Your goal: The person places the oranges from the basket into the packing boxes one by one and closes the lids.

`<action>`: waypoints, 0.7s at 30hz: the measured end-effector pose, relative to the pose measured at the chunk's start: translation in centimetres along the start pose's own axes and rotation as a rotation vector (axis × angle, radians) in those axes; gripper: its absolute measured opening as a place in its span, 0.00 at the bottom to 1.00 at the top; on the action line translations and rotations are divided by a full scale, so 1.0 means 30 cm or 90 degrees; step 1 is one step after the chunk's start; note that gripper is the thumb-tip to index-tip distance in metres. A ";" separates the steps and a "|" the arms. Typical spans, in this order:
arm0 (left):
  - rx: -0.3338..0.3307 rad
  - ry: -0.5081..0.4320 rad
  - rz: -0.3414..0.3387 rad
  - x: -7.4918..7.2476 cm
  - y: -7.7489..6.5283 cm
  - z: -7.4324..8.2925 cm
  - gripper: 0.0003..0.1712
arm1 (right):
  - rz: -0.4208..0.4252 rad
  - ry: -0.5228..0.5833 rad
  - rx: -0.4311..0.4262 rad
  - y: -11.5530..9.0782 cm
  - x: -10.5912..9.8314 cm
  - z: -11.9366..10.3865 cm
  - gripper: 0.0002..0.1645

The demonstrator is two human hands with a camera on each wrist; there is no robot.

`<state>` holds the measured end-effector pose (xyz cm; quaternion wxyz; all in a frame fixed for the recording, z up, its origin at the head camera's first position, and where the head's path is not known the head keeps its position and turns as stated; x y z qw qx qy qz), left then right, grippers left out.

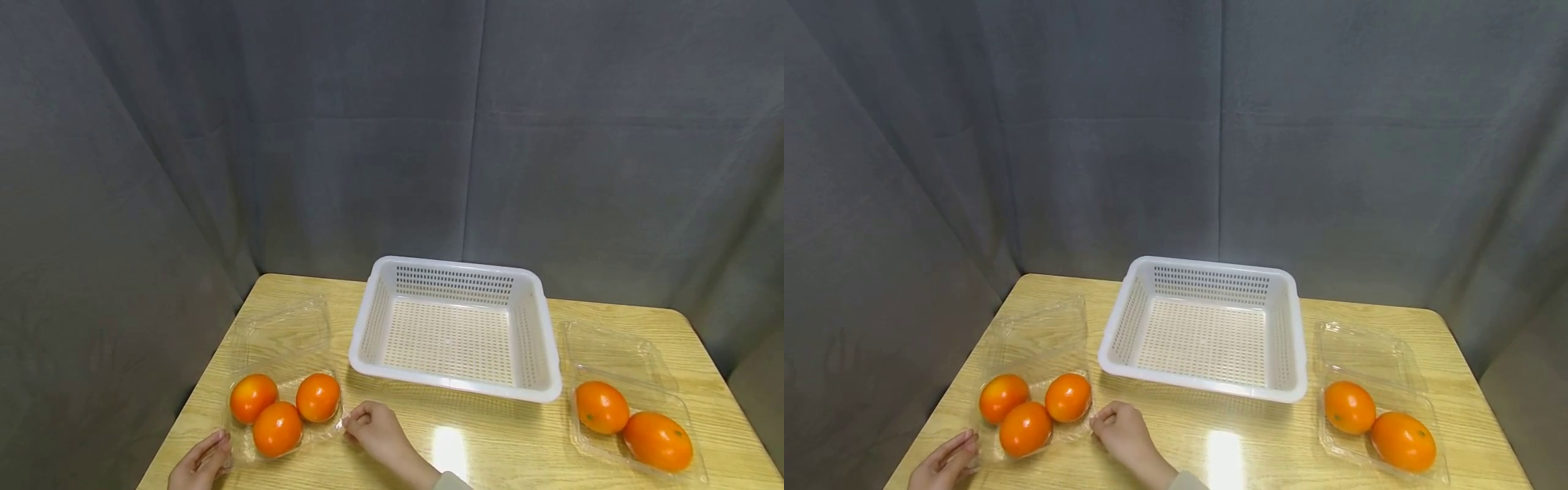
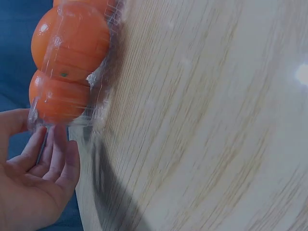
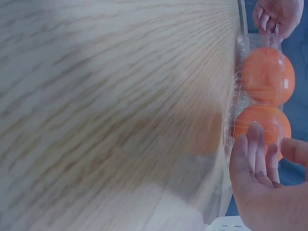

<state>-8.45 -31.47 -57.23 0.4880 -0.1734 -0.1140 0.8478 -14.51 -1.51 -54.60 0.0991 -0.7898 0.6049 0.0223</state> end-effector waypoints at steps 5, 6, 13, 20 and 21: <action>-0.012 0.028 -0.028 0.000 0.006 0.012 0.38 | 0.005 0.007 -0.007 -0.001 -0.003 -0.001 0.07; -0.015 0.043 -0.034 -0.003 0.007 0.018 0.39 | 0.004 0.007 -0.007 -0.001 -0.003 0.000 0.07; 0.013 0.131 -0.035 -0.020 0.027 0.080 0.42 | 0.001 -0.011 -0.001 -0.003 -0.004 0.011 0.07; 0.044 0.135 -0.078 -0.032 0.090 0.157 0.37 | 0.006 -0.022 -0.015 -0.003 -0.003 0.010 0.07; 0.042 0.137 -0.092 -0.035 0.103 0.167 0.36 | 0.007 -0.018 -0.018 -0.002 -0.002 0.008 0.07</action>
Point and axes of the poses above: each hand's wrist, its own y-axis towards the middle knuckle, its own x-axis out of the palm, z = x × y, the point moved 4 cm from there along y, towards the middle knuckle, and after that the axes turned 3 degrees about z, right-handed, at the moved point
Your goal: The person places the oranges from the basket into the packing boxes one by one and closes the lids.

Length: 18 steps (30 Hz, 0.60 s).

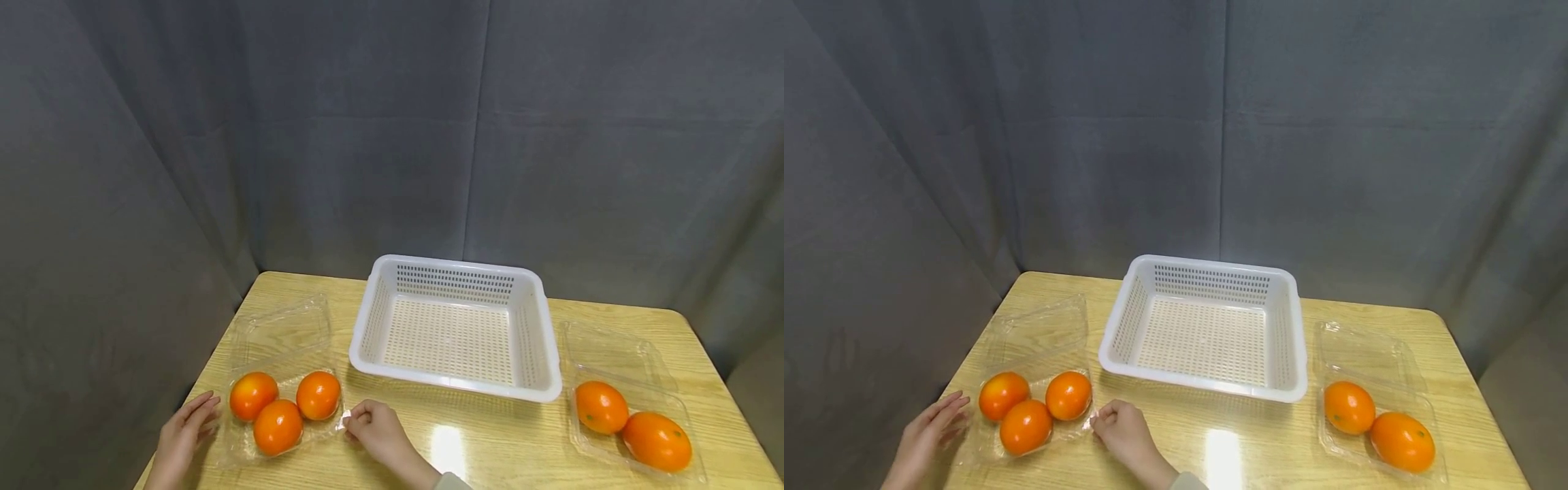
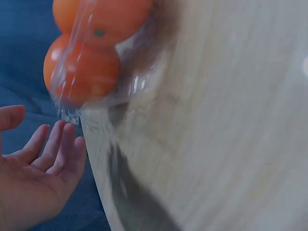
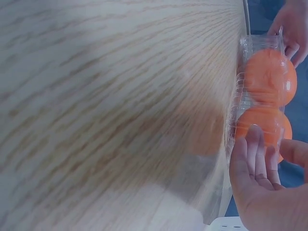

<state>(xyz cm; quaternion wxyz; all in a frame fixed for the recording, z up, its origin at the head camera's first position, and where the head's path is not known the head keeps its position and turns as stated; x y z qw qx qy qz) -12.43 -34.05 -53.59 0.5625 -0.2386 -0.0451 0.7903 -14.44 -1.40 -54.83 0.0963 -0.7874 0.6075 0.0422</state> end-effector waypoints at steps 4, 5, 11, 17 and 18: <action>0.002 -0.001 -0.036 -0.026 0.054 0.025 0.35 | -0.003 0.009 0.000 0.000 0.002 -0.003 0.07; 0.005 0.004 -0.046 -0.034 0.066 0.029 0.34 | -0.005 0.009 0.000 0.000 0.004 -0.002 0.07; 0.005 -0.004 -0.107 -0.051 0.147 0.063 0.37 | -0.018 0.003 0.009 0.008 0.005 0.000 0.08; 0.003 0.028 -0.156 -0.031 0.201 0.090 0.38 | -0.023 -0.008 0.013 -0.005 -0.002 -0.009 0.07; 0.001 0.026 -0.164 -0.024 0.208 0.092 0.38 | -0.023 -0.006 0.013 -0.008 -0.005 -0.009 0.07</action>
Point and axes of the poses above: each hand's wrist, its own y-axis towards the middle knuckle, its own x-axis out of the palm, z = x × y, the point moved 4 cm from there along y, towards the middle knuckle, and after that the axes turned 3 degrees about z, right-handed, at the moved point
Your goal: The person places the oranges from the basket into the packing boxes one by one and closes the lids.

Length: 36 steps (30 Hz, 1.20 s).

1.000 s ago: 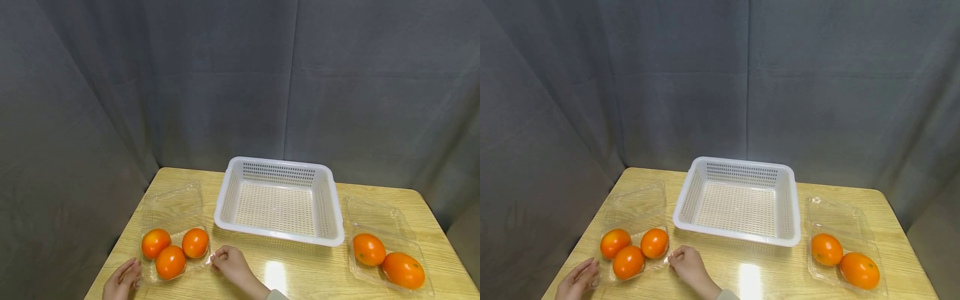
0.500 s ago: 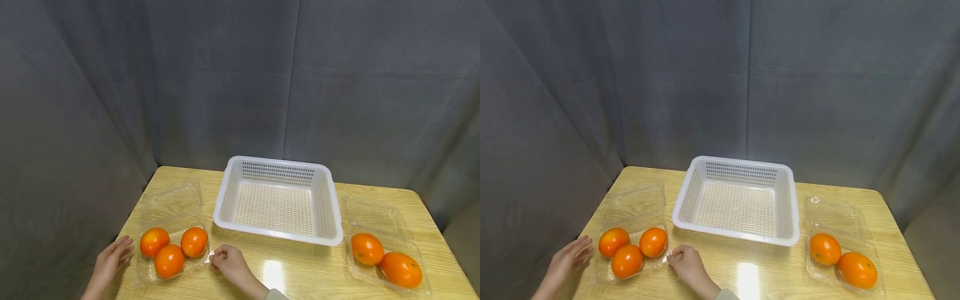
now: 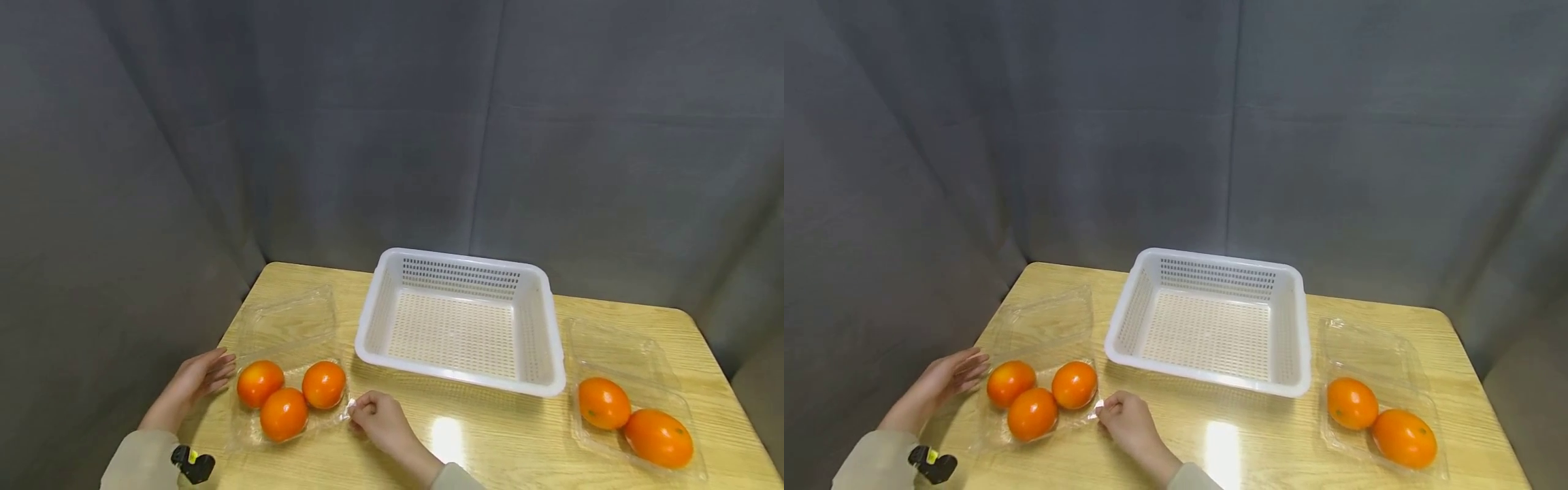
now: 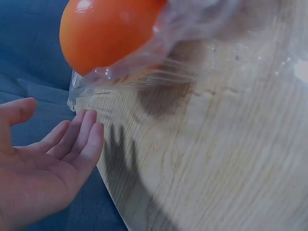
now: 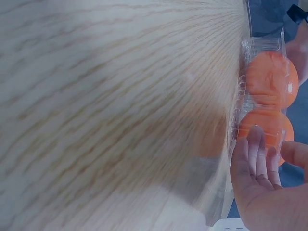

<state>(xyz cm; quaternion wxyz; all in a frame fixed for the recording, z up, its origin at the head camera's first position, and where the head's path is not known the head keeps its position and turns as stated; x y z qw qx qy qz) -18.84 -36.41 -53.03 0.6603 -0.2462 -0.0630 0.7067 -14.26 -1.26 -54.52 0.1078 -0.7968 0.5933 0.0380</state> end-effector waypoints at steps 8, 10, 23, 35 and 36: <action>-0.028 -0.052 -0.022 0.065 0.060 0.042 0.37 | 0.015 0.001 0.006 -0.012 -0.030 0.012 0.07; -0.037 -0.058 -0.013 0.076 0.067 0.052 0.36 | 0.017 0.002 0.004 -0.013 -0.035 0.015 0.07; -0.071 -0.035 -0.011 0.085 0.086 0.061 0.36 | -0.003 0.029 0.011 -0.007 -0.025 0.023 0.06; -0.051 -0.087 0.030 0.038 0.059 0.057 0.33 | -0.011 0.040 0.012 0.001 0.009 0.009 0.07; -0.047 -0.100 0.032 0.033 0.056 0.058 0.33 | -0.012 0.041 0.010 0.002 0.013 0.009 0.06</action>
Point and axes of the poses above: each hand's wrist, its own y-axis towards the middle knuckle, its own x-axis out of the palm, z = x × y, the point moved 4 cm from there along y, towards the middle knuckle, and after that the axes turned 3 degrees about z, right-handed, at the moved point
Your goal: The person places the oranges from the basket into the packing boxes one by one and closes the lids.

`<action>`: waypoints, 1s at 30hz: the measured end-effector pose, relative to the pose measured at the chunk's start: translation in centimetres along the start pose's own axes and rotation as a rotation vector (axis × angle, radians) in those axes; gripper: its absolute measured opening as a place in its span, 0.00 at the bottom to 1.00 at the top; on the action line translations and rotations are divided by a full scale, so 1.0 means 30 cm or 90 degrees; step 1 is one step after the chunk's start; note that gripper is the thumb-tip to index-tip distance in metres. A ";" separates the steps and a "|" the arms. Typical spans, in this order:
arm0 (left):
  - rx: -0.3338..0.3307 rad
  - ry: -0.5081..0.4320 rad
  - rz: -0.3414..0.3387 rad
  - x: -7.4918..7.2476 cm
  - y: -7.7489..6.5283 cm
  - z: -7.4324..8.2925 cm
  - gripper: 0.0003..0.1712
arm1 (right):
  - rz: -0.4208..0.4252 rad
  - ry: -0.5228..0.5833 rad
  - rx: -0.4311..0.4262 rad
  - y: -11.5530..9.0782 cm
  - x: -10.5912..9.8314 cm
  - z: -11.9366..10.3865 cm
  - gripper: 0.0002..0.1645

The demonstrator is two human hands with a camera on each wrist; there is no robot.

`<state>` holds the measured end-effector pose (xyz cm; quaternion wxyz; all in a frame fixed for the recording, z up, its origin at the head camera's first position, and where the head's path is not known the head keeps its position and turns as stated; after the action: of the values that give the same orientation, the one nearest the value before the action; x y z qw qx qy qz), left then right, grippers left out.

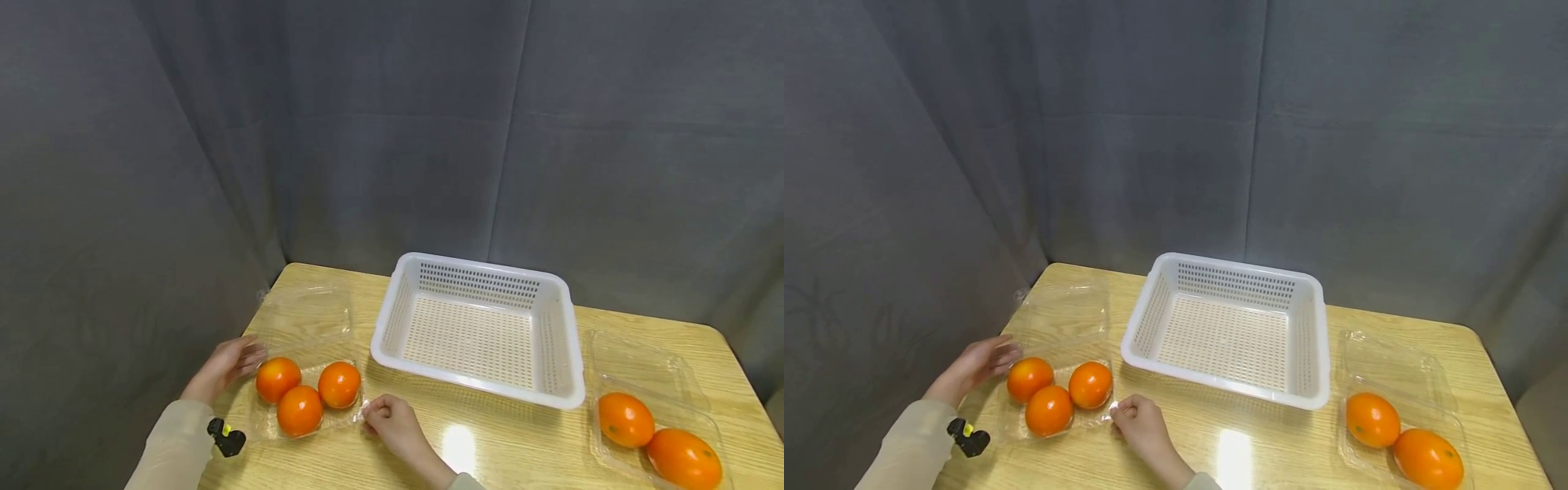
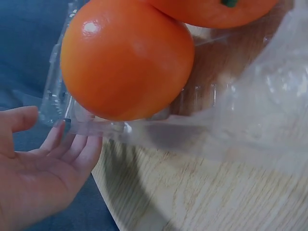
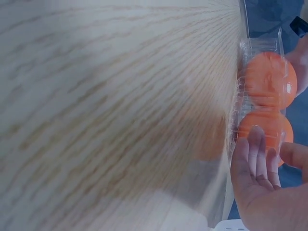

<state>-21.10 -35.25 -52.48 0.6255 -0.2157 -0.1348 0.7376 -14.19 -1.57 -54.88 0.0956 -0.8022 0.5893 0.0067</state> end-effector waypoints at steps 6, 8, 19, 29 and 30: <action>0.037 -0.093 0.004 -0.011 -0.010 0.012 0.34 | -0.002 0.004 -0.007 -0.001 0.004 0.005 0.07; 0.055 -0.093 0.011 -0.014 -0.015 0.019 0.35 | 0.001 0.006 -0.007 -0.002 0.003 0.005 0.07; 0.116 -0.003 -0.004 -0.016 -0.037 0.052 0.37 | 0.012 0.014 -0.012 0.002 0.008 0.008 0.06; 0.168 0.031 -0.047 -0.034 -0.072 0.069 0.43 | -0.005 0.037 0.005 -0.004 0.005 0.000 0.06; 0.174 0.032 -0.042 -0.038 -0.077 0.070 0.42 | -0.004 0.037 0.005 -0.004 0.006 -0.001 0.06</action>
<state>-20.00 -35.81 -49.39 0.6763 -0.1420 -0.0246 0.7224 -14.03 -1.71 -54.86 0.0813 -0.8035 0.5894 -0.0191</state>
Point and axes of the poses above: each hand's wrist, its own y-axis towards the middle knuckle, its own x-axis out of the palm, z = x × y, the point moved 4 cm from there along y, towards the middle knuckle, and after that the axes turned 3 degrees about z, right-handed, at the moved point
